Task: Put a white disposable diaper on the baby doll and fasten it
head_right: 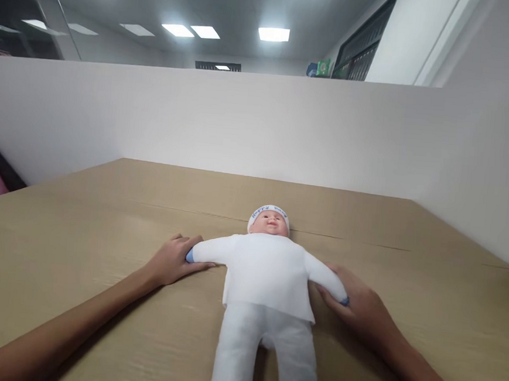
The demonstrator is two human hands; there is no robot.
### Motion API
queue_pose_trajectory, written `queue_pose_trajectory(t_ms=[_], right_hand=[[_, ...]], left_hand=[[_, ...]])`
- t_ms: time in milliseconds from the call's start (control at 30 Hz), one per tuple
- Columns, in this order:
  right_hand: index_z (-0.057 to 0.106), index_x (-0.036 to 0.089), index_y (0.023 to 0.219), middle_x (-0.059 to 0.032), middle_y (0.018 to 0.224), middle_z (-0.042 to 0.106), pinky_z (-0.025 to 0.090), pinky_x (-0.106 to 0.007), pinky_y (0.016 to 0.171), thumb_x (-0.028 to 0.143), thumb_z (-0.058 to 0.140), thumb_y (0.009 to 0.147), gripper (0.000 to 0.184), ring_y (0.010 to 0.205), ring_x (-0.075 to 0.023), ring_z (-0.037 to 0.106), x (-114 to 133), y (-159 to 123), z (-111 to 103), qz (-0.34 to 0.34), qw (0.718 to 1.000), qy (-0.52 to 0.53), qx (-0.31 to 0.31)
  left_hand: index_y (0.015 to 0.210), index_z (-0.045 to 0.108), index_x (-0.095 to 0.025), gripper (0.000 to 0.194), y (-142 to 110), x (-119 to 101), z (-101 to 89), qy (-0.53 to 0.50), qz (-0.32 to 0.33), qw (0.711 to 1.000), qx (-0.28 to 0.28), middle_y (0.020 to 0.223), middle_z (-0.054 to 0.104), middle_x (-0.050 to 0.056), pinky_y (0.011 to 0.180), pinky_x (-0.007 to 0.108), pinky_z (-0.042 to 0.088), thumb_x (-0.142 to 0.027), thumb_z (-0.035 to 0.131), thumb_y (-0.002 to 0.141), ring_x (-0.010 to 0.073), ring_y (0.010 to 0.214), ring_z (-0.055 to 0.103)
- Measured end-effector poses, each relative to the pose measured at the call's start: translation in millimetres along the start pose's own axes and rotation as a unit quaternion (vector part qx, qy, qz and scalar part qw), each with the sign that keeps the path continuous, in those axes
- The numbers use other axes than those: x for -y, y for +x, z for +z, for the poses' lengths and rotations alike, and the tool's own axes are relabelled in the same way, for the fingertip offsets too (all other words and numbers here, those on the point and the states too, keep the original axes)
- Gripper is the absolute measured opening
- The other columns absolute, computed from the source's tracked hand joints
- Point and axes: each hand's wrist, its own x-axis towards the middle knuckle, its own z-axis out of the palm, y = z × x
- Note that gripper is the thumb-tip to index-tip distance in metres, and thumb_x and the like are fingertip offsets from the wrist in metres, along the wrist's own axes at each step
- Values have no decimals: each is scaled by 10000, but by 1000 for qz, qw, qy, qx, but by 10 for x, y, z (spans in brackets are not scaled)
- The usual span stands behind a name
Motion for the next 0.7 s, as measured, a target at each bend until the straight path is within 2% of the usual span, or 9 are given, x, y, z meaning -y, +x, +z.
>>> queue_pose_trajectory(t_ms=[167, 300, 367, 433, 567, 700], right_hand=[[634, 370, 1437, -45, 1371, 777, 615, -445, 925, 589, 581, 1022, 472, 1142, -347, 761, -304, 564, 134, -16, 1000, -9, 7], [635, 376, 1437, -34, 1435, 747, 594, -471, 984, 587, 583, 1020, 470, 1226, -351, 731, -414, 967, 194, -19, 1000, -13, -17], [647, 361, 1416, -42, 1403, 761, 599, -476, 959, 614, 593, 1009, 483, 1196, -355, 740, -446, 1172, 213, -9, 999, -18, -33], [653, 342, 1391, -53, 1362, 775, 602, -475, 927, 649, 615, 991, 506, 1154, -355, 748, -476, 1368, 230, 0, 999, -23, -49], [661, 312, 1341, -79, 1303, 778, 593, -470, 888, 703, 645, 969, 540, 1108, -349, 737, -565, 1645, 258, 0, 996, -30, -79], [687, 289, 1290, -112, 1237, 777, 579, -494, 887, 744, 629, 969, 560, 1053, -354, 719, -705, 1718, 282, -26, 993, -46, -106]], left_hand=[[1055, 647, -260, 658, 530, 332, 120, 2, 15, 1000, -18, 856, 786, 49, 899, 440, 518, -897, 551, 924, 326, 857, 751], [1116, 674, -253, 703, 971, 538, 233, 15, 18, 999, -26, 890, 795, 61, 927, 468, 500, -913, 527, 923, 333, 874, 752], [1101, 682, -241, 733, 1175, 618, 288, 25, 7, 999, -35, 867, 784, 68, 925, 485, 488, -930, 516, 914, 336, 859, 741], [1103, 698, -239, 726, 1345, 691, 339, 30, 5, 998, -62, 960, 788, 87, 955, 500, 475, -920, 534, 913, 346, 943, 732], [1232, 707, -256, 639, 1529, 814, 416, 7, 21, 992, -121, 1195, 749, 98, 1030, 498, 465, -822, 614, 951, 347, 1139, 672], [1330, 656, -244, 556, 1547, 887, 446, -22, 41, 989, -143, 1211, 725, 90, 1001, 459, 494, -689, 663, 997, 313, 1103, 653]])
